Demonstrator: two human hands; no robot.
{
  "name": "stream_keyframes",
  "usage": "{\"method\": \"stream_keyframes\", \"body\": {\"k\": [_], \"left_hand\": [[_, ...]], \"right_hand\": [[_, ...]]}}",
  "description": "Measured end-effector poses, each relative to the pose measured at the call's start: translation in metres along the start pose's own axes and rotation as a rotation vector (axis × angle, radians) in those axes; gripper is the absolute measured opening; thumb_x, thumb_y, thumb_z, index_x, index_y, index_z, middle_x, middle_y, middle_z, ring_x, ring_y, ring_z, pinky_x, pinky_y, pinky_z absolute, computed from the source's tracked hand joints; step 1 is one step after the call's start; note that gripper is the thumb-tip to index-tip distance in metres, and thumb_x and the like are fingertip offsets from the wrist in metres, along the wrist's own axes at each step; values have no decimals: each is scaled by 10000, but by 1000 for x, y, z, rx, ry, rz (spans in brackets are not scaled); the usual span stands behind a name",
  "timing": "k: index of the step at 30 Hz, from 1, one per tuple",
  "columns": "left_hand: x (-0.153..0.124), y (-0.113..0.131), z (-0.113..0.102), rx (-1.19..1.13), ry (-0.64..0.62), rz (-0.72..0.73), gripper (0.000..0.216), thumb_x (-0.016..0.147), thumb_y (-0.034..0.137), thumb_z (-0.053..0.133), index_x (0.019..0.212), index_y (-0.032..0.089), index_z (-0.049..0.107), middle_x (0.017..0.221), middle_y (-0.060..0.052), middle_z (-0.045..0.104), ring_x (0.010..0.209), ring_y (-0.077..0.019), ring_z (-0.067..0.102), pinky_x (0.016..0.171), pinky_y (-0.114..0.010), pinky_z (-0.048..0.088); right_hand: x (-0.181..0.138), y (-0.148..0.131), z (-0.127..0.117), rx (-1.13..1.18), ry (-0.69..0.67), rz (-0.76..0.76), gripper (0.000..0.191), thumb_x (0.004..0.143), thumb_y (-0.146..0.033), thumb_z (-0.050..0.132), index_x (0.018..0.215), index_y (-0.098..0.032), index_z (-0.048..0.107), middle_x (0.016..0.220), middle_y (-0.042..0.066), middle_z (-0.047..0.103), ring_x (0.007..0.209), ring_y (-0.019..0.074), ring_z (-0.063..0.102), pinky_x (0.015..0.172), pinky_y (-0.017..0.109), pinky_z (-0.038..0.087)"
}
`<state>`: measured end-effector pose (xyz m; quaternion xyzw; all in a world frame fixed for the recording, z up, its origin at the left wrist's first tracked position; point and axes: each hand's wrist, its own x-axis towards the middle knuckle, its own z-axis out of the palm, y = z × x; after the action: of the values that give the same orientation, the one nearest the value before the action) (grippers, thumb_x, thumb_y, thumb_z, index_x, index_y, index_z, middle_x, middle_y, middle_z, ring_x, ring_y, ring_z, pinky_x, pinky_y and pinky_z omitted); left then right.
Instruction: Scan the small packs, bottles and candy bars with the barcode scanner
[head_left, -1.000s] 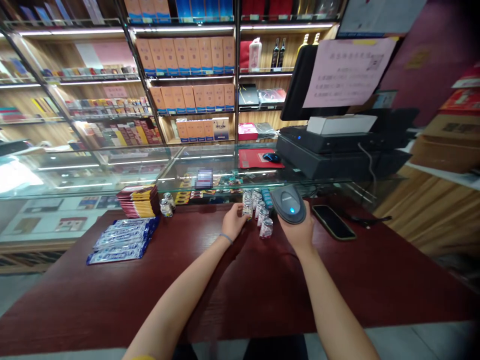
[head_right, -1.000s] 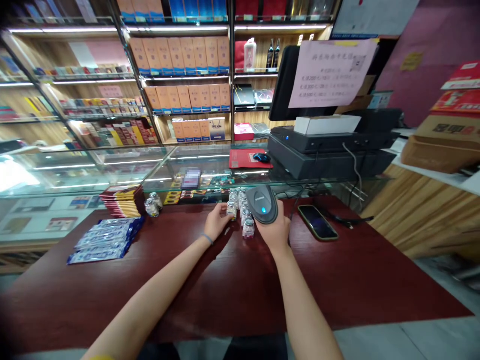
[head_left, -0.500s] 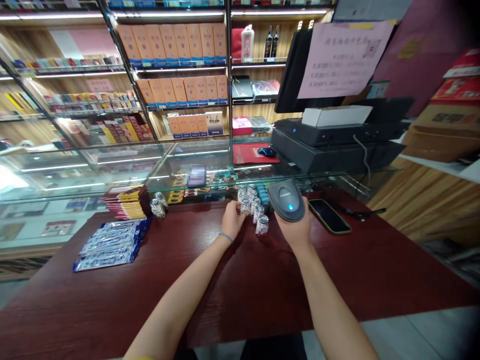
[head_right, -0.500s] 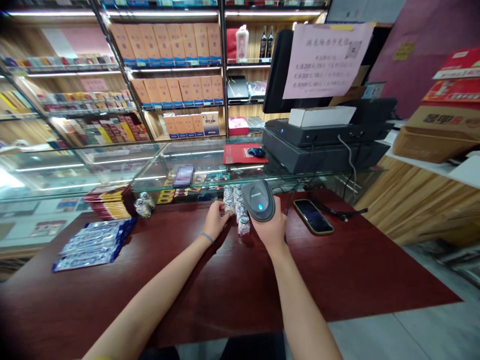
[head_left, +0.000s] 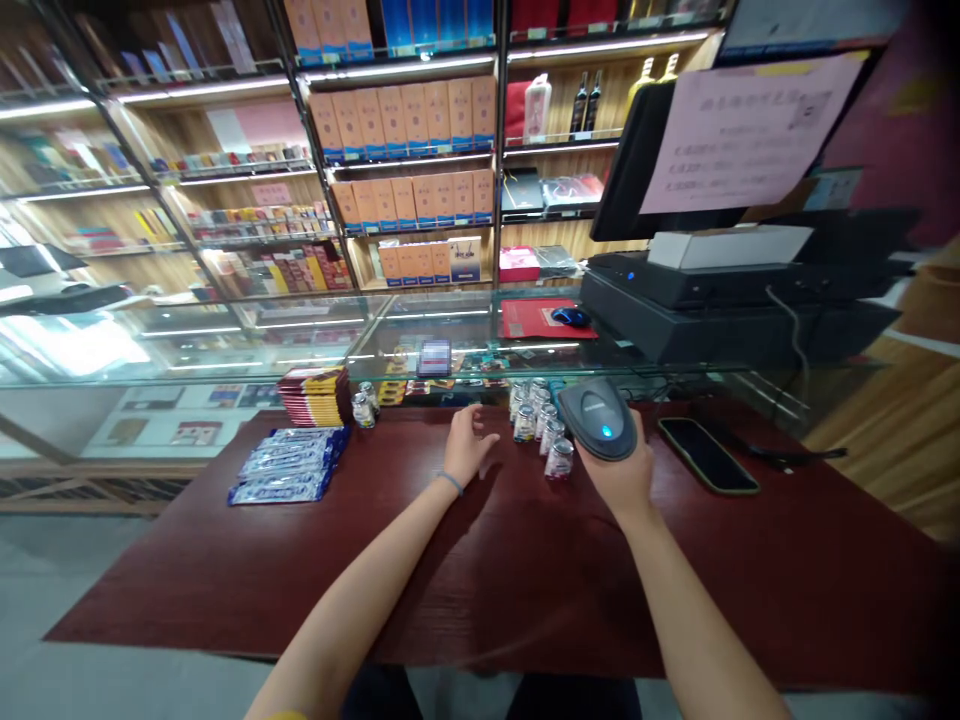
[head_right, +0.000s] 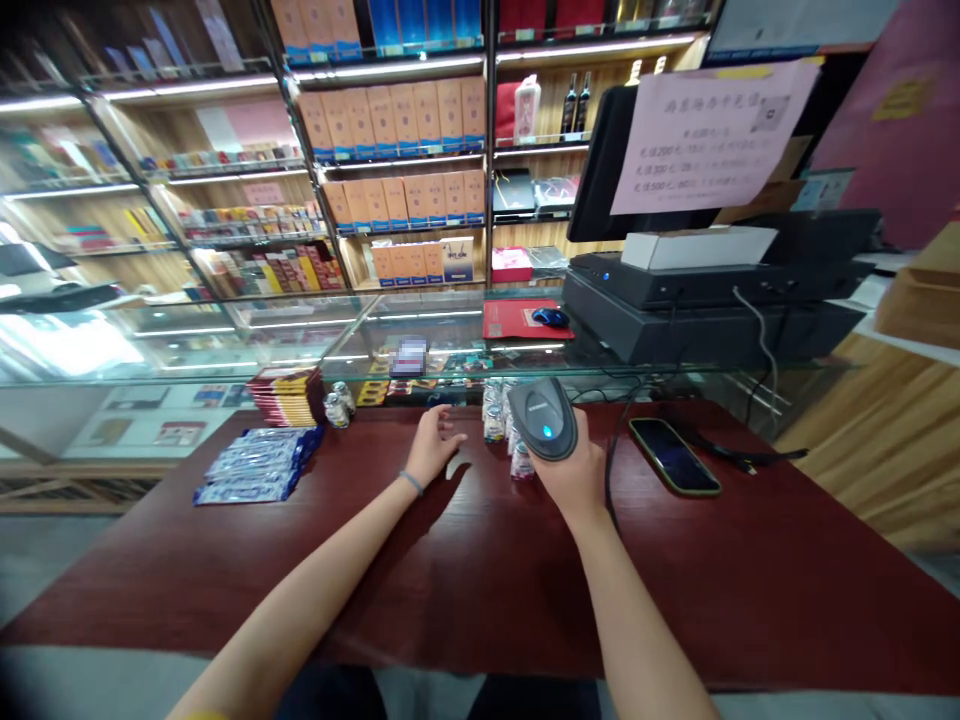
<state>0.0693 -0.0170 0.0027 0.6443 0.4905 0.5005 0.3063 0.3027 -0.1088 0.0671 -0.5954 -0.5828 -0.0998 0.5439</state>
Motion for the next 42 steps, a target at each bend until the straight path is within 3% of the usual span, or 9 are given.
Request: {"method": "stream_keyframes", "body": {"k": [9,15,18,22,30,33,39,42], "left_hand": [[-13,-25,-125,85,380,50,403,836,248,729,1219,195,616,1036,-62,609,864,-177,644,888,-377,556],[-7,-56,-177,216,613,35,484,800,233,750,1254,191,588,1173,-114,565,1034,-232,593,912,-395,554],[0,-66,-186,259,607,18,552,781,187,747,1301,206,563,1254,-135,548,1170,-271,549,982,-429,531],[9,-72,-184,325,559,53,645,772,134,730,1377,195,516,1318,-151,550,1298,-306,494,1163,-510,380],[16,-85,-176,306,419,25,854,720,77,726,1496,206,392,1434,-182,461,1422,-366,399,1197,-562,314],[14,-88,-176,336,432,57,762,742,71,706,1441,187,426,1373,-177,485,1355,-346,450,1180,-543,342],[13,-90,-175,397,498,82,382,879,137,592,1248,156,495,1222,-171,499,1220,-312,489,1125,-542,378],[14,-92,-175,380,528,79,327,882,156,594,1195,166,502,1181,-145,505,1202,-300,488,1129,-525,370]], "right_hand": [[-10,-27,5,3,-58,-169,374,758,-418,689,1039,-207,563,684,47,696,580,256,691,534,313,507],[-29,-42,19,-6,-153,-260,419,753,-368,670,1123,-190,585,639,29,692,513,253,678,491,308,495],[-38,-51,26,35,-224,-317,407,778,-315,635,1163,-192,580,685,38,717,517,246,681,492,316,509],[-48,-60,33,113,-280,-429,360,807,-240,607,1164,-203,576,787,55,748,560,237,698,531,329,546],[-57,-62,40,107,-416,-446,366,775,-196,570,1140,-201,553,830,67,752,602,254,723,517,322,538],[-58,-62,41,109,-422,-431,365,772,-195,575,1136,-206,549,815,54,751,585,248,720,513,316,539],[-61,-56,46,140,-414,-432,410,786,-192,580,1193,-204,536,881,55,765,604,227,718,571,315,565],[-65,-52,49,132,-407,-408,420,785,-225,595,1202,-209,546,860,48,762,602,234,717,562,318,556]]}}
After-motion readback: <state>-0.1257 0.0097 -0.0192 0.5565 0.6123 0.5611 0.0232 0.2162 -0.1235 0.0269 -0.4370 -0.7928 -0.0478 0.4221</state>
